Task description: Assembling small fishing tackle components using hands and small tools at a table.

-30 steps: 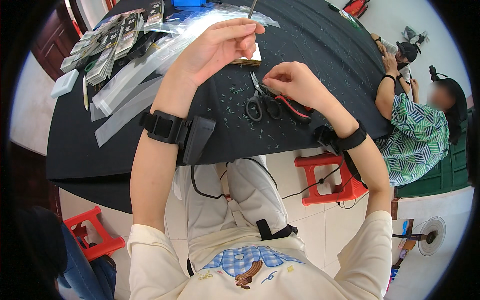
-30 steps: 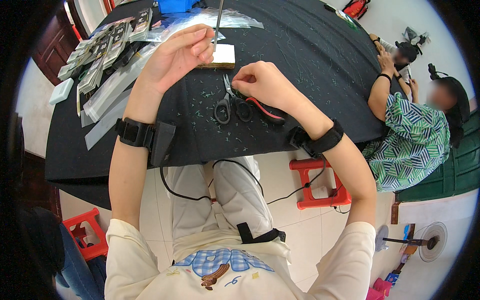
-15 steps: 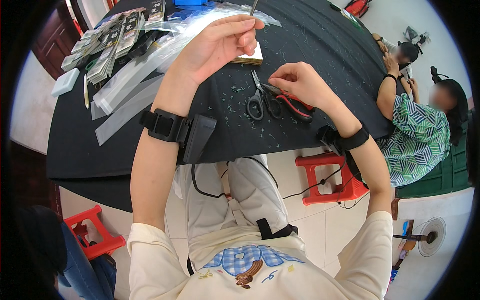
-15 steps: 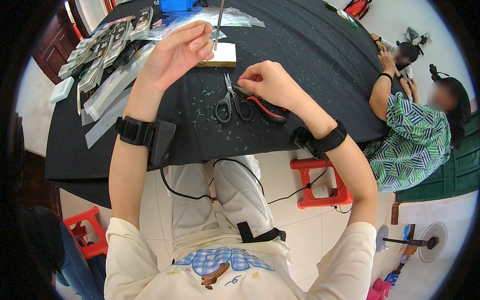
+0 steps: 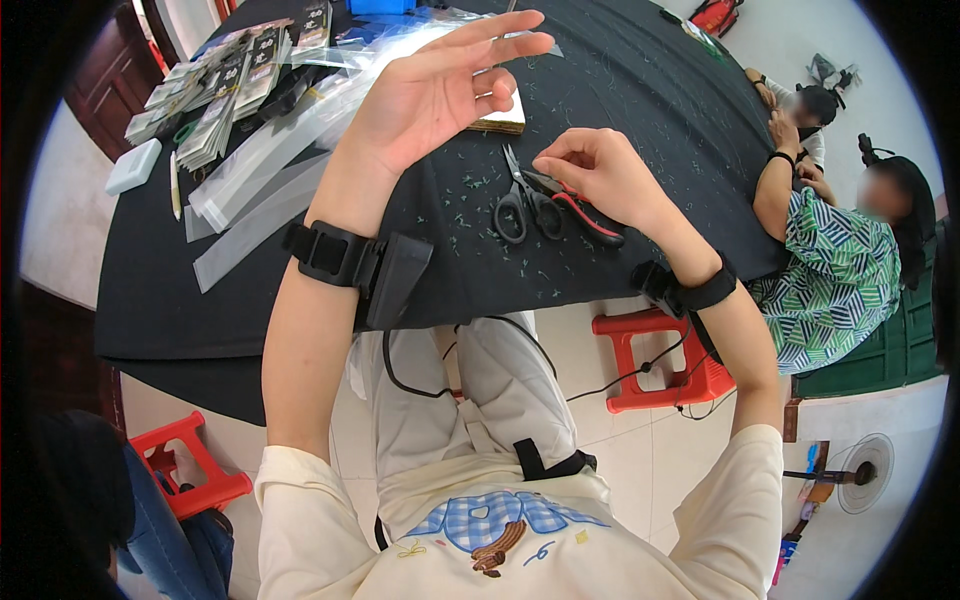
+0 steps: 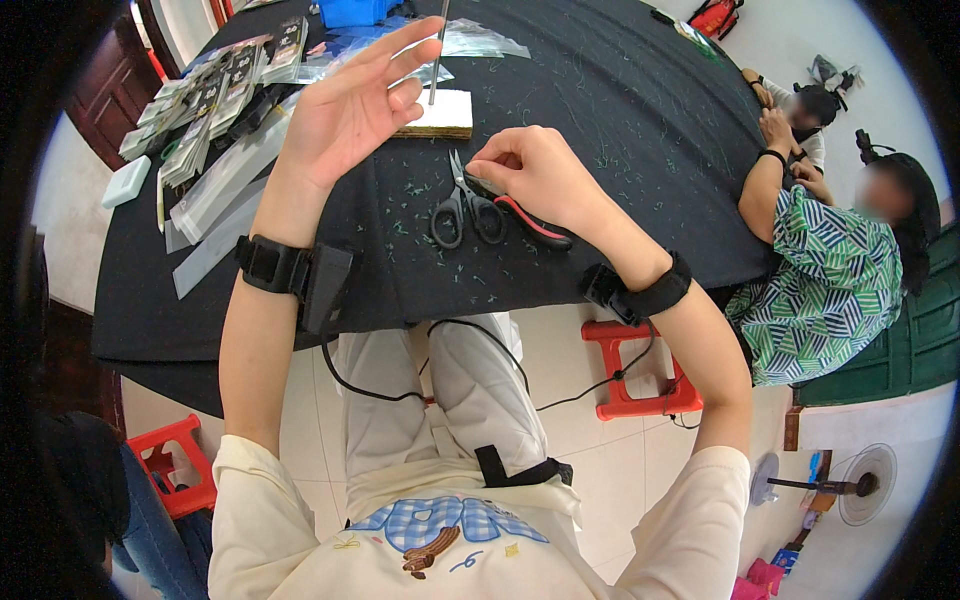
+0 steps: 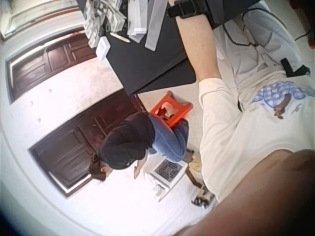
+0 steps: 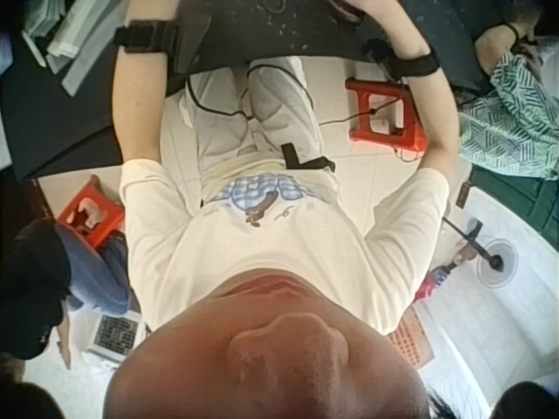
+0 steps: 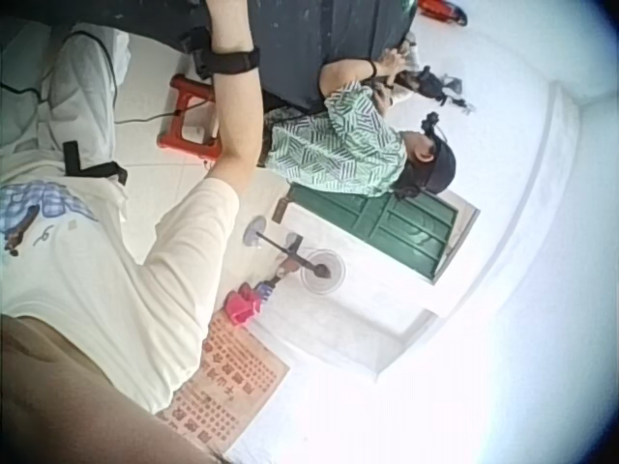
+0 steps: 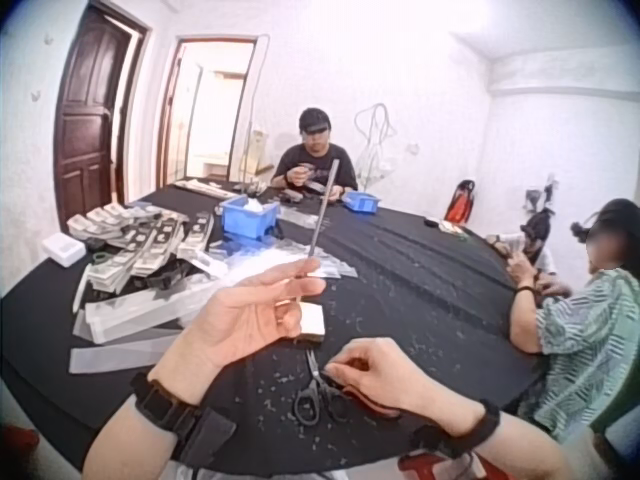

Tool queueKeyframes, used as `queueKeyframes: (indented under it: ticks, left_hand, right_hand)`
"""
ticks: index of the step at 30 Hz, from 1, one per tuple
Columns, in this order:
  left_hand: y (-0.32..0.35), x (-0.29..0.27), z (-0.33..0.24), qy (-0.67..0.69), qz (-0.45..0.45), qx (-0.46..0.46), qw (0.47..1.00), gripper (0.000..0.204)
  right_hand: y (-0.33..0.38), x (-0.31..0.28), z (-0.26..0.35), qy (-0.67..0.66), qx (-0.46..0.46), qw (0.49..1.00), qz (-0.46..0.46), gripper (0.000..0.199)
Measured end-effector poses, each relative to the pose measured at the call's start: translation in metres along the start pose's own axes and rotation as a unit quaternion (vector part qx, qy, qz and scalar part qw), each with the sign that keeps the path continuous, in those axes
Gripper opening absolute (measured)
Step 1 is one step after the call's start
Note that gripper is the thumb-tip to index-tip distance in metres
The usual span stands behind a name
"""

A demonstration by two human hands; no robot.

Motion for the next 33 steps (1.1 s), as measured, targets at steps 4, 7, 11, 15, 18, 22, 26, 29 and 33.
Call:
queueKeyframes:
  ticks: [4, 7, 11, 15, 18, 22, 26, 29, 33]
  left_hand:
    - [0.001, 0.006, 0.000, 0.022, 0.039, -0.006, 0.999, 0.060]
    - [0.003, 0.011, -0.001, 0.027, 0.108, -0.021, 0.994, 0.064]
    - [0.007, 0.020, 0.001, 0.002, 0.173, -0.030, 0.985, 0.065]
    - [0.010, 0.030, 0.001, 0.039, 0.243, -0.017, 0.969, 0.065]
    - [0.008, 0.023, 0.006, 0.090, 0.126, -0.034, 0.987, 0.080]
    - [0.000, -0.009, 0.006, 0.111, 0.024, 0.009, 0.993, 0.081]
    - [-0.005, -0.014, 0.002, -0.015, -0.071, 0.006, 0.997, 0.090]
    - [-0.004, -0.007, -0.002, -0.109, -0.102, 0.009, 0.989, 0.095]
    - [-0.006, -0.012, 0.001, -0.149, -0.128, -0.005, 0.980, 0.094]
  right_hand:
    - [-0.001, -0.005, 0.004, -0.002, -0.013, 0.999, -0.030, 0.017]
    - [-0.004, -0.008, -0.001, 0.011, -0.017, 0.999, -0.048, 0.018]
    - [-0.005, -0.008, -0.005, 0.025, 0.012, 0.999, -0.041, 0.020]
    - [-0.003, -0.003, 0.005, 0.010, -0.012, 0.999, -0.038, 0.019]
    - [-0.002, 0.002, 0.013, -0.022, -0.003, 1.000, -0.021, 0.017]
    - [0.001, 0.004, 0.025, -0.001, -0.040, 0.999, -0.030, 0.016]
    - [0.002, 0.002, 0.027, 0.016, -0.051, 0.998, -0.034, 0.016]
    - [0.003, -0.005, 0.025, 0.021, -0.013, 0.999, -0.036, 0.015]
    - [0.003, -0.007, 0.020, 0.017, -0.004, 0.999, -0.037, 0.015]
Point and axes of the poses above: each hand's wrist, its own y-axis away from the middle knuckle, its own x-axis out of the palm, z = x × y, the point moved 8 cm from there along -y, towards the middle knuckle, and after that the axes turned 6 degrees about y, right-handed, at the moved point
